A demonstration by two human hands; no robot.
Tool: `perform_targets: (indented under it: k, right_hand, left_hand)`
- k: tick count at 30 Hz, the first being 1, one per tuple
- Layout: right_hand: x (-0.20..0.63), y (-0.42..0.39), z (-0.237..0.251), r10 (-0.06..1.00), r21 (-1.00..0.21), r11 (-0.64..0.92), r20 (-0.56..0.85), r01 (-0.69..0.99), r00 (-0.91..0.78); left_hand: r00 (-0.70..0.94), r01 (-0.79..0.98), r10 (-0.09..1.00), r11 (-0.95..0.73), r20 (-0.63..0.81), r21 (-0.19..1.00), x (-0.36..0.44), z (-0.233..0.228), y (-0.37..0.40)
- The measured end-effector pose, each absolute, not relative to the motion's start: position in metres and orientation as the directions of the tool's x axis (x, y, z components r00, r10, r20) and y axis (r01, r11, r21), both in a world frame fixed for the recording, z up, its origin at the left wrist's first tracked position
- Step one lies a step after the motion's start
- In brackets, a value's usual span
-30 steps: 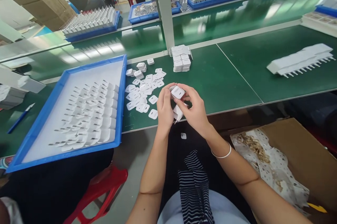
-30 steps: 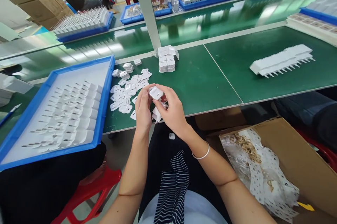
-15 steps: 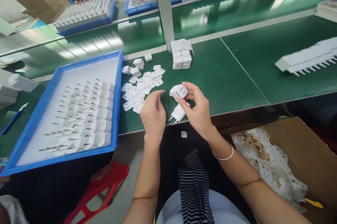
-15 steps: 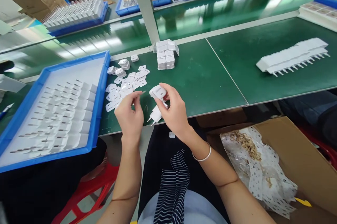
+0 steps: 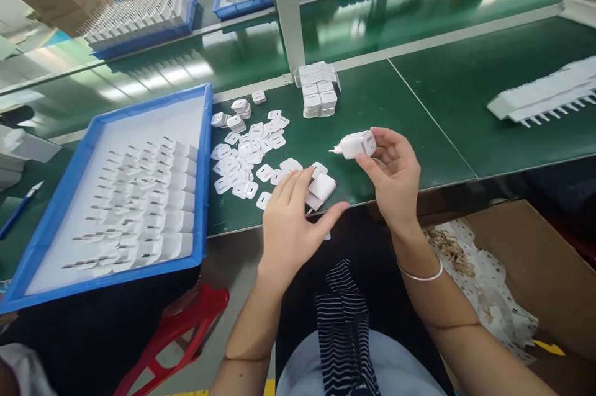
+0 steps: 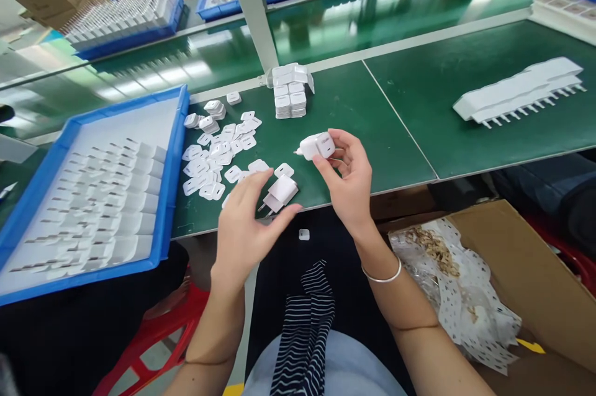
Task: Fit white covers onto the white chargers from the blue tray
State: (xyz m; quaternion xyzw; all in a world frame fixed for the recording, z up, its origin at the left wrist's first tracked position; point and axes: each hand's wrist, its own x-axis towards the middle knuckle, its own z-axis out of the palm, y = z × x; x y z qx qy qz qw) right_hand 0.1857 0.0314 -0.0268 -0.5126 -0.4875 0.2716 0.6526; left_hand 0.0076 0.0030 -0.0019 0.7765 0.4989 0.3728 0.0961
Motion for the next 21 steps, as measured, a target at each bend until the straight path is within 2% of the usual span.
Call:
perform_targets:
  k: [2,3,5,7,9,16,21]
  right_hand:
    - [0.185,0.029,-0.026,0.852,-0.931,0.353,0.362,0.094,0.378]
    - [0.185,0.028,-0.025,0.846,-0.925,0.372,0.373,0.079,0.380]
    - [0.184,0.023,-0.022,0.833,-0.912,0.403,0.398,0.072,0.383]
    - [0.185,0.018,-0.019,0.828,-0.906,0.414,0.413,0.083,0.380]
    - [0.186,0.012,-0.016,0.837,-0.909,0.407,0.411,0.090,0.360]
    - [0.179,-0.003,-0.007,0.857,-0.897,0.440,0.434,0.045,0.278]
    - [0.171,-0.006,-0.007,0.853,-0.885,0.458,0.464,0.084,0.238]
  left_hand:
    - [0.190,0.693,0.882,-0.432,0.431,0.578,0.013,-0.009,0.001]
    - [0.149,0.649,0.897,-0.406,0.416,0.643,0.014,-0.012,0.002]
    - [0.071,0.446,0.914,-0.386,0.398,0.807,0.013,-0.016,0.004]
    - [0.044,0.182,0.919,-0.393,0.391,0.901,0.007,-0.017,0.006]
    - [0.046,0.021,0.911,-0.411,0.409,0.912,0.001,-0.015,0.006]
    - [0.068,-0.053,0.897,-0.434,0.437,0.899,-0.006,-0.010,0.000]
    - [0.061,-0.245,0.910,-0.384,0.410,0.890,-0.011,-0.009,-0.005]
